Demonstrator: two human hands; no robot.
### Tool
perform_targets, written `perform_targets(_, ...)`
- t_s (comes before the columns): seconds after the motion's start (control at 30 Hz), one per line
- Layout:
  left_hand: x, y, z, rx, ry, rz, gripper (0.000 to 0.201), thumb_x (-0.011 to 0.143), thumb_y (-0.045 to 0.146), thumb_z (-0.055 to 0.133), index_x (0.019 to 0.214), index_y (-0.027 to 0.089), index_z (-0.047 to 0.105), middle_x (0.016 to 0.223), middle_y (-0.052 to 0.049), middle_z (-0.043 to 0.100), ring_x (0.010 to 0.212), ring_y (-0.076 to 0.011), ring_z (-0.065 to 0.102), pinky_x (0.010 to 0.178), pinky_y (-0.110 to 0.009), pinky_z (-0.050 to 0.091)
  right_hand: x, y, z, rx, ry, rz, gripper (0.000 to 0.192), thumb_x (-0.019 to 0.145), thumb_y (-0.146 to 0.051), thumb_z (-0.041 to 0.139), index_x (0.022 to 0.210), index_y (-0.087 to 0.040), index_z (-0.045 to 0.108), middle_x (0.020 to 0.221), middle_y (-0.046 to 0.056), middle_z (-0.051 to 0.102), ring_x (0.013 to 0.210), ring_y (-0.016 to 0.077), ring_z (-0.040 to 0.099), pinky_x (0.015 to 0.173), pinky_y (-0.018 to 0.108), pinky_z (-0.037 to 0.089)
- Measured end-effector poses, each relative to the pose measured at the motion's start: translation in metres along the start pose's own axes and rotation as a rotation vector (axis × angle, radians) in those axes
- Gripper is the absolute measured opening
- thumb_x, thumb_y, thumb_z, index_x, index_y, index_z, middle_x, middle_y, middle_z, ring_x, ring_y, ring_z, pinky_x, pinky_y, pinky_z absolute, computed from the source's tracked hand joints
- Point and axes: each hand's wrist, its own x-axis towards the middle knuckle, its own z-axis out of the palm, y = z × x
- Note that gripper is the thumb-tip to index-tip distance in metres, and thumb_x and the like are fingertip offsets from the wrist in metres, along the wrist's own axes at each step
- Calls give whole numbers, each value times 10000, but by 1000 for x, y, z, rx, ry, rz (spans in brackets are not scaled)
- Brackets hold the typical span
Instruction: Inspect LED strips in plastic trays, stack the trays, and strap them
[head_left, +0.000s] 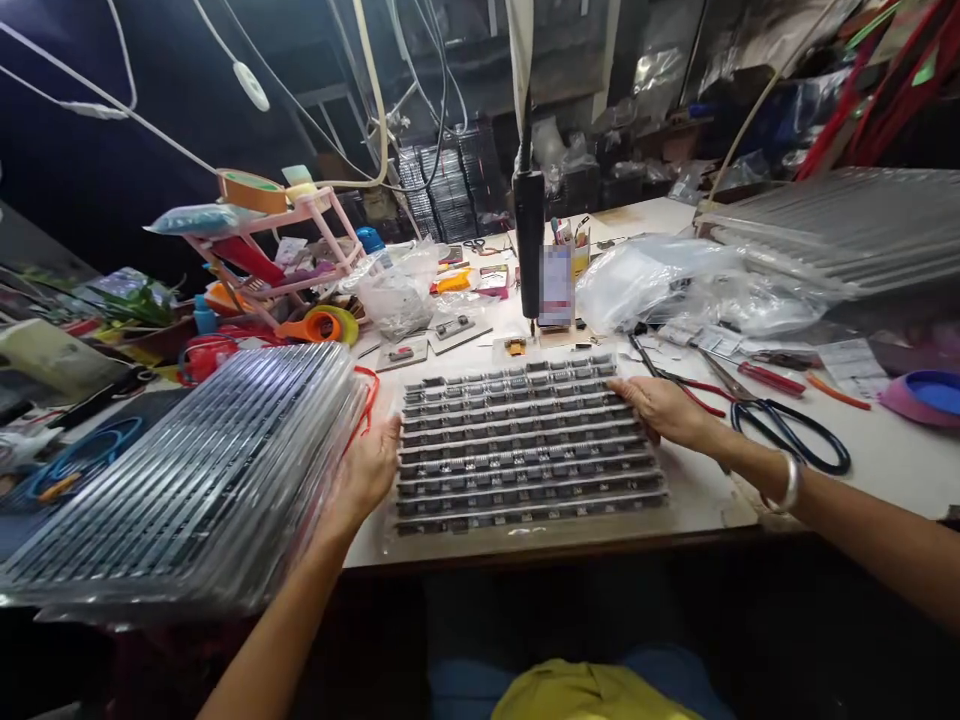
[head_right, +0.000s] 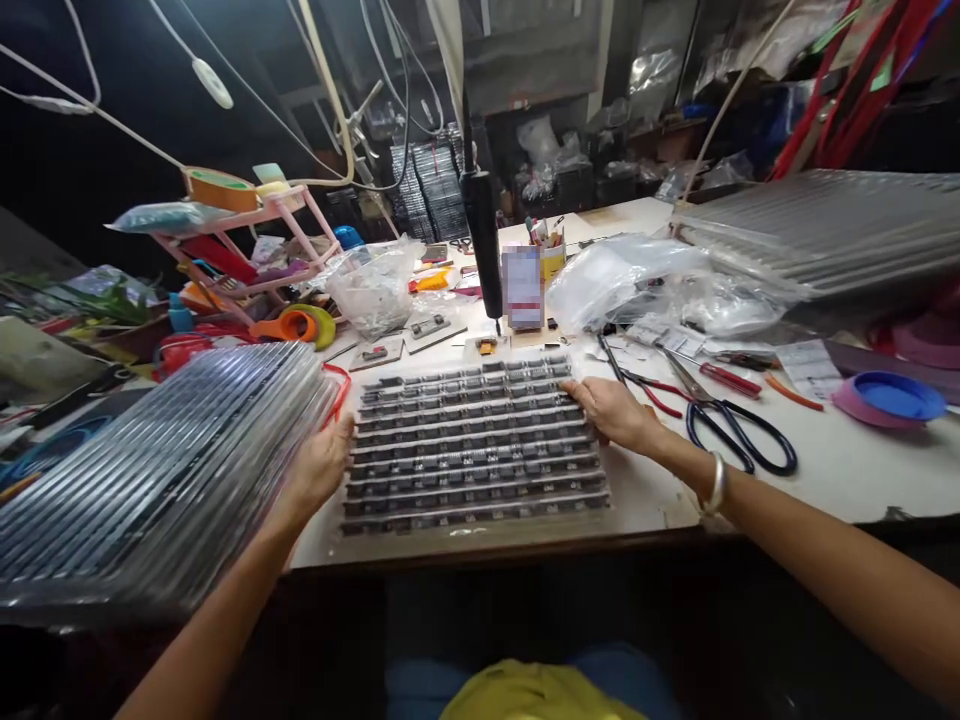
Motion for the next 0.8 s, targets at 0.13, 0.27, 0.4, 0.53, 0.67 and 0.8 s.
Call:
perform_targets(0.13, -9, -10, 17, 272, -123, -19, 490, 891, 470, 295, 628, 175, 586, 656, -117, 619, 706, -251, 598, 692, -347, 407, -3, 12, 17, -190, -119, 1, 581, 913, -589, 226, 597, -198, 517, 694, 115, 643, 707, 257, 626, 652, 339, 423)
perform_targets(0.27, -12, -1, 19, 443, -185, -10, 510, 888, 486, 300, 747, 130, 637, 739, -171, 641, 777, -309, 607, 759, -428, 415, -10, 6, 17, -456, -114, -14, 548, 923, -552, 272, 774, -155, 619, 786, 171, 663, 763, 326, 635, 664, 418, 433)
perform_targets(0.4, -43, 0, 20, 479, -122, 25, 503, 919, 425, 273, 1173, 100, 561, 1059, -183, 609, 992, -307, 551, 876, -450, 396, -43, 12, 23, -369, 3, -8, 561, 924, -569, 281, 1115, -133, 578, 720, 95, 656, 734, 275, 641, 721, 423, 464)
perform_targets(0.53, -81, -14, 33, 262, 9, -4, 538, 926, 442, 281, 1350, 144, 427, 1264, -144, 531, 1163, -303, 455, 968, -507, 359, -88, 24, 47, -81, 207, -126, 620, 902, -590, 338, 1386, -205, 377, 1084, 102, 634, 957, 246, 612, 776, 386, 495)
perform_targets(0.67, -81, -23, 41, 47, 83, -50, 530, 886, 460, 368, 1271, 131, 522, 1316, -148, 513, 1249, -297, 405, 1054, -516, 297, -104, 17, 73, -74, 373, -106, 536, 940, -513, 269, 1343, -209, 449, 1329, 107, 517, 1187, 310, 488, 902, 531, 427)
perform_targets(0.8, -68, -24, 33, -276, 28, -83, 531, 826, 486, 496, 1221, 141, 576, 1343, -125, 511, 1285, -250, 411, 1107, -423, 284, -92, 3, 83, 109, 462, -129, 485, 935, -452, 356, 1286, -157, 512, 1324, 123, 525, 1232, 286, 466, 980, 521, 407)
